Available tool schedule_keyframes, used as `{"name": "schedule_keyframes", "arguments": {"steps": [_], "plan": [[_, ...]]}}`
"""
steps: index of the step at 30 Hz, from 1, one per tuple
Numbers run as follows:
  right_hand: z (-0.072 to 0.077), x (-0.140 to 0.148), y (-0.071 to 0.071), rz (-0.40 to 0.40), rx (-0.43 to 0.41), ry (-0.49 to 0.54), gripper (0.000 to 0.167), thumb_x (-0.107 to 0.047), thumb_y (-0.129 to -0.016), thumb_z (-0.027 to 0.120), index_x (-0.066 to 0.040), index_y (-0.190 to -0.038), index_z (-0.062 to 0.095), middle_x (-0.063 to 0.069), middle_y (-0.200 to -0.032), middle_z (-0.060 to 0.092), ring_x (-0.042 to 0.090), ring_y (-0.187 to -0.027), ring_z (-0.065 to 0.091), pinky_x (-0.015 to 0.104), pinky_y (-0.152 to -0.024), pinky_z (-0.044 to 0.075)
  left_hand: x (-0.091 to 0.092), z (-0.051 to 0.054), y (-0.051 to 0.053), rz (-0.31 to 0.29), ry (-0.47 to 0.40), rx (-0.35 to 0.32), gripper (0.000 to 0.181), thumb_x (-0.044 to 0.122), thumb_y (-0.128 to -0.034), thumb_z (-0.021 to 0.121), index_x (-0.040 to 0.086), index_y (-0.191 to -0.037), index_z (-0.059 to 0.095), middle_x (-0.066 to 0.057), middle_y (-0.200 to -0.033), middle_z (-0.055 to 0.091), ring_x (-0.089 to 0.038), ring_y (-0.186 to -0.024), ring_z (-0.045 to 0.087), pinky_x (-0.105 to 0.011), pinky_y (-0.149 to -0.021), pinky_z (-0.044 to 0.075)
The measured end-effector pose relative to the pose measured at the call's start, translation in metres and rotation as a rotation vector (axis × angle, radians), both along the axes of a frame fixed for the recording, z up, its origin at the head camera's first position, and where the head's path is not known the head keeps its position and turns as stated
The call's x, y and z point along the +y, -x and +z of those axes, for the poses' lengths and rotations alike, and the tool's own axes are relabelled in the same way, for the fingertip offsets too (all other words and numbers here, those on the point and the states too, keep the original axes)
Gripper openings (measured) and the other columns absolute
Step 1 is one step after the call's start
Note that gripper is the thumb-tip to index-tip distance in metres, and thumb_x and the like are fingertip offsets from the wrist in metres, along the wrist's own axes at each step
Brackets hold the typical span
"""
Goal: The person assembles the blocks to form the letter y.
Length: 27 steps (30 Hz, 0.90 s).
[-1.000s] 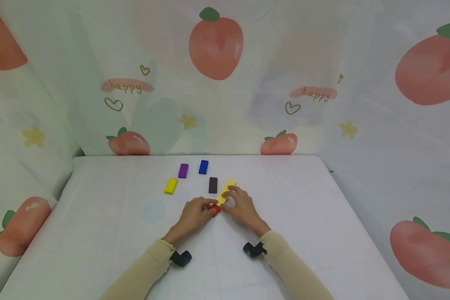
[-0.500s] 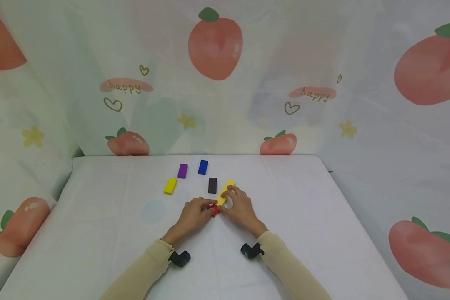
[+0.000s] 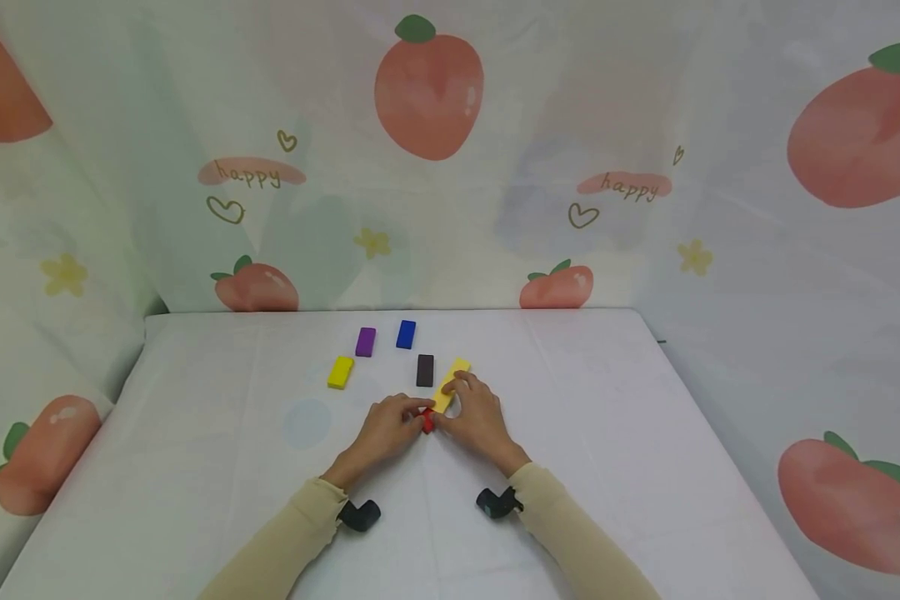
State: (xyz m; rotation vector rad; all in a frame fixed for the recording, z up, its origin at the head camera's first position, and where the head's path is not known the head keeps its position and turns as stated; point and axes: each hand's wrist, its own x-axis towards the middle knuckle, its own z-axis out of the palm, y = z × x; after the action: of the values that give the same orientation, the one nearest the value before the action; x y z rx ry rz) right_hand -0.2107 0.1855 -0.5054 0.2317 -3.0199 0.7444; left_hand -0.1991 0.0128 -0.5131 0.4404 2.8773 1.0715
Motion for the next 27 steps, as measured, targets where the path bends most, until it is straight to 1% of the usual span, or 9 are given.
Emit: {"name": "schedule_keyframes", "arguments": {"steps": [5,8,12,15,18,22,24,27], "plan": [[-0.002,0.001,0.001,-0.001,0.010,0.011,0.047,-0.036,-0.080,0.079,-0.010,-0.116,0.063,0.013,-0.147,0.047,0.038,-0.135,0.046,0.063,-0.107,0.036,0.000,-0.001,0.001,-0.010,0.004,0.004,0.028,0.022,-0.0928,0.066,0.024,-0.120,0.072,0.002,-0.090,0.066,-0.012,-0.079,0.050,-0.031,-0.076,0.035],[-0.003,0.002,0.001,0.007,0.022,0.014,0.047,-0.036,-0.080,0.079,-0.010,-0.115,0.063,0.013,-0.147,0.047,0.038,-0.134,0.047,0.063,-0.106,0.037,-0.002,-0.001,0.002,-0.018,-0.008,-0.013,0.030,0.020,-0.0933,0.065,0.023,-0.123,0.070,0.002,-0.091,0.067,-0.013,-0.081,0.052,-0.033,-0.079,0.037],[-0.005,0.002,0.002,0.015,0.026,0.025,0.046,-0.036,-0.080,0.079,-0.010,-0.114,0.063,0.013,-0.146,0.047,0.038,-0.133,0.047,0.063,-0.105,0.038,-0.007,0.001,0.003,-0.010,-0.088,-0.081,0.034,0.018,-0.0946,0.062,0.019,-0.128,0.066,0.001,-0.094,0.066,-0.013,-0.083,0.054,-0.032,-0.082,0.044],[-0.005,0.003,0.001,0.010,0.021,0.033,0.046,-0.036,-0.080,0.079,-0.010,-0.114,0.063,0.012,-0.147,0.047,0.038,-0.133,0.046,0.063,-0.105,0.037,-0.011,0.001,0.006,-0.003,-0.155,-0.125,0.032,0.018,-0.0959,0.060,0.017,-0.127,0.065,0.001,-0.095,0.065,-0.013,-0.085,0.056,-0.029,-0.080,0.050],[-0.005,0.002,0.000,0.001,0.010,0.033,0.047,-0.037,-0.080,0.078,-0.011,-0.115,0.062,0.012,-0.148,0.046,0.038,-0.135,0.045,0.063,-0.106,0.036,-0.015,0.003,0.010,-0.005,-0.171,-0.139,0.026,0.020,-0.0966,0.060,0.016,-0.122,0.066,0.002,-0.095,0.064,-0.013,-0.087,0.056,-0.027,-0.078,0.052],[-0.005,0.001,0.000,-0.003,-0.001,0.034,0.046,-0.036,-0.080,0.078,-0.012,-0.116,0.062,0.012,-0.148,0.045,0.038,-0.136,0.044,0.063,-0.107,0.035,-0.021,0.007,0.017,0.010,-0.167,-0.132,0.020,0.020,-0.0963,0.061,0.014,-0.115,0.068,0.001,-0.096,0.064,-0.014,-0.089,0.057,-0.029,-0.081,0.052],[-0.004,0.000,0.000,-0.005,-0.002,0.038,0.046,-0.036,-0.080,0.078,-0.012,-0.116,0.063,0.012,-0.148,0.045,0.038,-0.135,0.044,0.063,-0.107,0.034,-0.023,0.009,0.022,0.018,-0.166,-0.125,0.019,0.020,-0.0962,0.062,0.014,-0.113,0.068,0.000,-0.097,0.065,-0.015,-0.090,0.058,-0.031,-0.084,0.053],[-0.003,0.001,0.000,-0.014,-0.008,0.040,0.046,-0.037,-0.080,0.078,-0.012,-0.116,0.063,0.011,-0.149,0.045,0.037,-0.136,0.043,0.063,-0.108,0.034,-0.026,0.013,0.028,0.031,-0.168,-0.132,0.019,0.020,-0.0960,0.062,0.014,-0.113,0.067,-0.001,-0.099,0.065,-0.016,-0.091,0.058,-0.032,-0.086,0.053]]}}
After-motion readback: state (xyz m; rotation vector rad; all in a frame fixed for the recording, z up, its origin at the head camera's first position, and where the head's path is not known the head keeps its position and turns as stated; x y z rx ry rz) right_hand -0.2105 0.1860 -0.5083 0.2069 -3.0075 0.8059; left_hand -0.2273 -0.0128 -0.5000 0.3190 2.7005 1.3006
